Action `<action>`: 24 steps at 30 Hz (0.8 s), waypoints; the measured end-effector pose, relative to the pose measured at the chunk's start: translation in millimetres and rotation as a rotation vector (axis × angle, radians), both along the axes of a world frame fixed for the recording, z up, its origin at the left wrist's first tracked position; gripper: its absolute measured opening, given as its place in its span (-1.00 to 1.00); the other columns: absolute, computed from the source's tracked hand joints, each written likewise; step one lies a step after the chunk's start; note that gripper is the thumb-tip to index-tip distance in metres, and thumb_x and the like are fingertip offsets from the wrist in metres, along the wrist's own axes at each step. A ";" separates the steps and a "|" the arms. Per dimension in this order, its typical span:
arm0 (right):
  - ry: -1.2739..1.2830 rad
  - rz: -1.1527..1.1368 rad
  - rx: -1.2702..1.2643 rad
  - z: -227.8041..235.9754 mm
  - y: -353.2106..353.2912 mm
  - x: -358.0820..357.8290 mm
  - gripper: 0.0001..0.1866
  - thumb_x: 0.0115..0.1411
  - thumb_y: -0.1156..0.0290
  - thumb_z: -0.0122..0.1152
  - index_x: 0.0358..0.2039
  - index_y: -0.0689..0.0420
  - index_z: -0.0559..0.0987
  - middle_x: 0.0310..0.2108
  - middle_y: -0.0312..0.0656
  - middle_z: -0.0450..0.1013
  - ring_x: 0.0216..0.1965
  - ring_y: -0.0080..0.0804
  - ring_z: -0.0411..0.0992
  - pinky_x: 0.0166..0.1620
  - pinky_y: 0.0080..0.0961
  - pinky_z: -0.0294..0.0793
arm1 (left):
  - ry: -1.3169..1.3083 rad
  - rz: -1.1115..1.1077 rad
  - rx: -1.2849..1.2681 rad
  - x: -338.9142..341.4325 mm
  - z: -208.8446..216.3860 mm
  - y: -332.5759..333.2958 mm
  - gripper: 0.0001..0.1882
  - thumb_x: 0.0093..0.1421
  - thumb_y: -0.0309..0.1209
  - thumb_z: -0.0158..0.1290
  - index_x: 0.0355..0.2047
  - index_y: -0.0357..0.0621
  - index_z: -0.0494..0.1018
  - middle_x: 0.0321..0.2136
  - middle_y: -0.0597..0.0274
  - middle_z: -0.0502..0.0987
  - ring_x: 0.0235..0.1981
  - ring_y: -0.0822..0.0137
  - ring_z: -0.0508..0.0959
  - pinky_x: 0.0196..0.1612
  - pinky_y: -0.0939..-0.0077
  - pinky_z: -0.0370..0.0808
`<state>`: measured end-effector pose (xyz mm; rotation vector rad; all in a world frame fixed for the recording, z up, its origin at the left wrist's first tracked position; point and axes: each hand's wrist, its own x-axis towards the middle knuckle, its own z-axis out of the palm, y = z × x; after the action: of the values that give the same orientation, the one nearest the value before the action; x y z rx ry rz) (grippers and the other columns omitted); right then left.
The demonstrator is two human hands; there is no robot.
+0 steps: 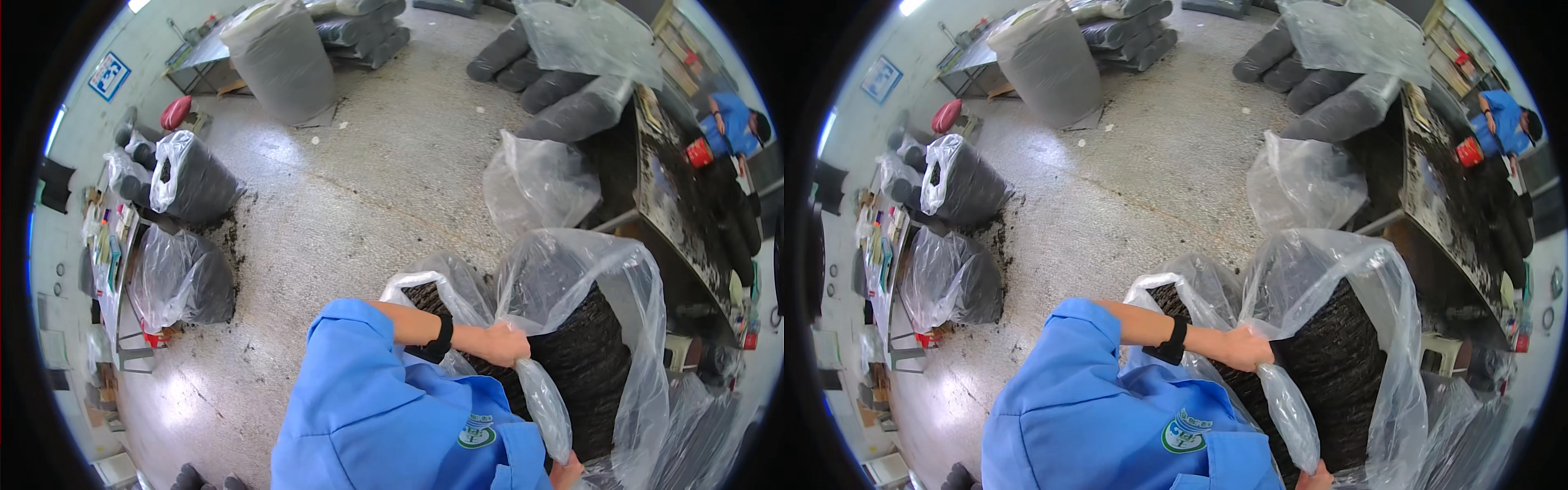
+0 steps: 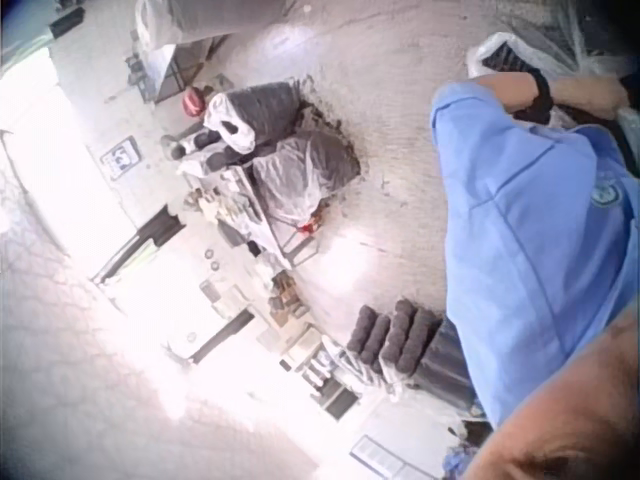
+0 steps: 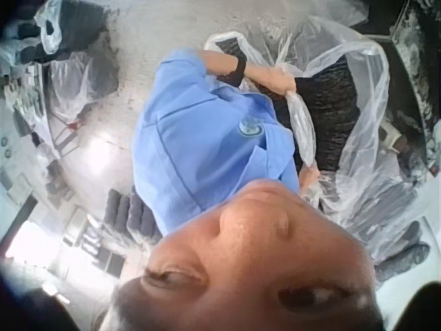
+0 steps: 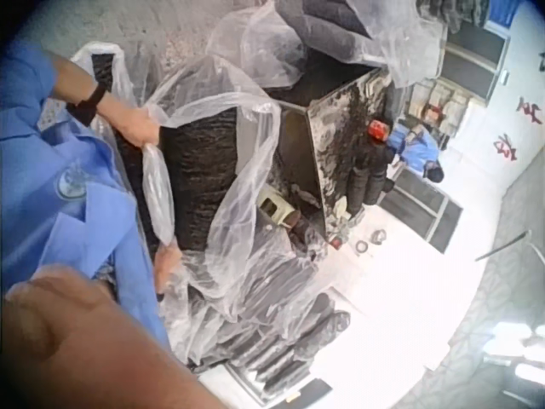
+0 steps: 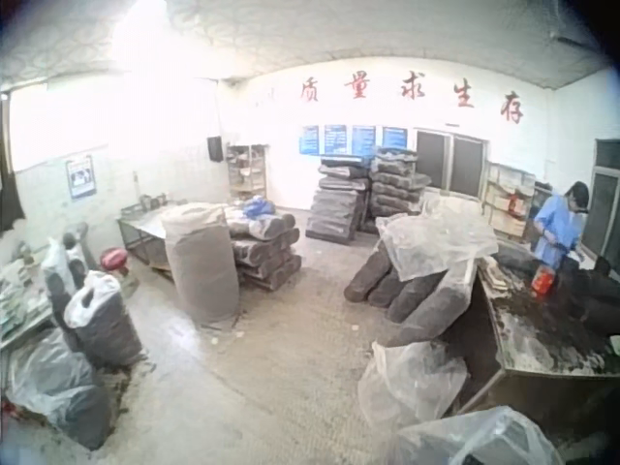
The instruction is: The person unpacks cylindrical rolls of dark dried material from plastic bags and places them on a metal table. They then use a dustpan and brush to sweep loose debris from the table into a large plastic bag. Finally, the person sifts the loose material through a wire mesh sieve over the bag.
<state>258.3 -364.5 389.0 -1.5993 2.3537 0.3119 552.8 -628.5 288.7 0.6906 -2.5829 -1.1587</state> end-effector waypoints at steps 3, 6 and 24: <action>-0.186 -0.025 -0.276 -4.1 -70.4 67.7 -0.75 -0.04 0.39 0.12 -0.43 0.35 0.53 -0.54 0.28 0.41 -0.40 0.19 0.47 -0.45 -0.12 0.36 | 0.064 0.144 -0.137 88.7 5.3 -39.3 -0.85 -0.18 -0.32 0.15 -0.53 -0.03 0.56 -0.54 0.12 0.55 -0.43 0.03 0.57 -0.44 0.10 0.46; -0.154 0.131 -0.325 11.6 -137.8 126.3 -0.76 -0.04 0.41 0.14 -0.38 0.32 0.54 -0.55 0.24 0.42 -0.42 0.15 0.49 -0.44 -0.19 0.38 | 0.091 0.296 -0.123 168.5 25.7 -65.0 -0.87 -0.17 -0.33 0.14 -0.55 -0.03 0.55 -0.55 0.13 0.55 -0.43 0.04 0.56 -0.45 0.11 0.45; -0.528 0.843 -0.481 -52.2 -625.6 570.1 -0.82 -0.06 0.36 0.14 -0.63 0.16 0.38 -0.64 0.08 0.37 -0.51 0.12 0.40 -0.50 -0.11 0.29 | -0.169 1.081 -0.238 644.5 40.5 -271.7 -0.91 -0.16 -0.52 -0.01 -0.56 -0.18 0.43 -0.54 0.01 0.50 -0.39 -0.08 0.52 -0.35 0.04 0.42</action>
<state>828.4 -990.1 336.8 -2.4545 1.3226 -0.5081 1197.3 -900.2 329.3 1.8197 -1.8448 -0.4297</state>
